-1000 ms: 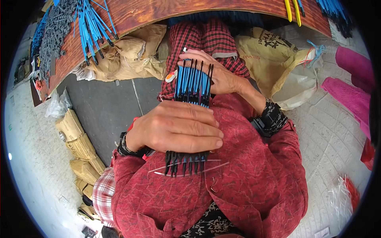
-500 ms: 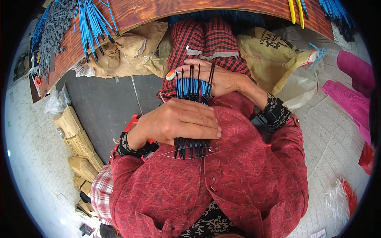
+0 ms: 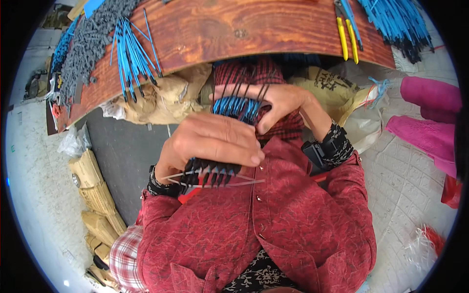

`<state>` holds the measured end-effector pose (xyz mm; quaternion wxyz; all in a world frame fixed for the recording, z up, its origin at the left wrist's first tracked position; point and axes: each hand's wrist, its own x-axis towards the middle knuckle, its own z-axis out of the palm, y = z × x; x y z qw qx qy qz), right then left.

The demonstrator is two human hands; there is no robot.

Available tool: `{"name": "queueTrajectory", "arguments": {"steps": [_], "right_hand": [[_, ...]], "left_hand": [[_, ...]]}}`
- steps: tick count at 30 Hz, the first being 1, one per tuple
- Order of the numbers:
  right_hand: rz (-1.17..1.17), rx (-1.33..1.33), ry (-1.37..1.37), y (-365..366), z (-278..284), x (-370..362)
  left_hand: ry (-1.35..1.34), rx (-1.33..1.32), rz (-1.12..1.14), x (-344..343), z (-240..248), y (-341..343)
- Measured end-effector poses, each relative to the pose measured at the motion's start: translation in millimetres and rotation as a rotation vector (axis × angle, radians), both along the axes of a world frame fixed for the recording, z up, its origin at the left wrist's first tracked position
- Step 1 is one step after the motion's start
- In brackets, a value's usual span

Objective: Assembling components by attaching grey plastic caps to bundles of blue synthetic strands at a workbench.

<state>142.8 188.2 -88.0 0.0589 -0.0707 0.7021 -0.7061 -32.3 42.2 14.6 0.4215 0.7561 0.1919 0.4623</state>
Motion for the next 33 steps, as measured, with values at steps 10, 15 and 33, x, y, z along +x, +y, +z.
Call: {"name": "queueTrajectory", "arguments": {"steps": [10,15,33], "right_hand": [[-0.692,-0.596,0.041,34.2,-1.3,-22.4],[-0.916,-0.506,-0.065,32.7,3.2,-18.7],[-0.743,0.461,0.413,31.7,22.7,-31.6]], "left_hand": [[0.112,-0.035,0.274,-21.3,-27.6,64.5],[0.015,-0.088,0.300,-34.8,-47.1,77.8],[0.279,0.146,0.553,-39.1,-33.2,104.4]]}}
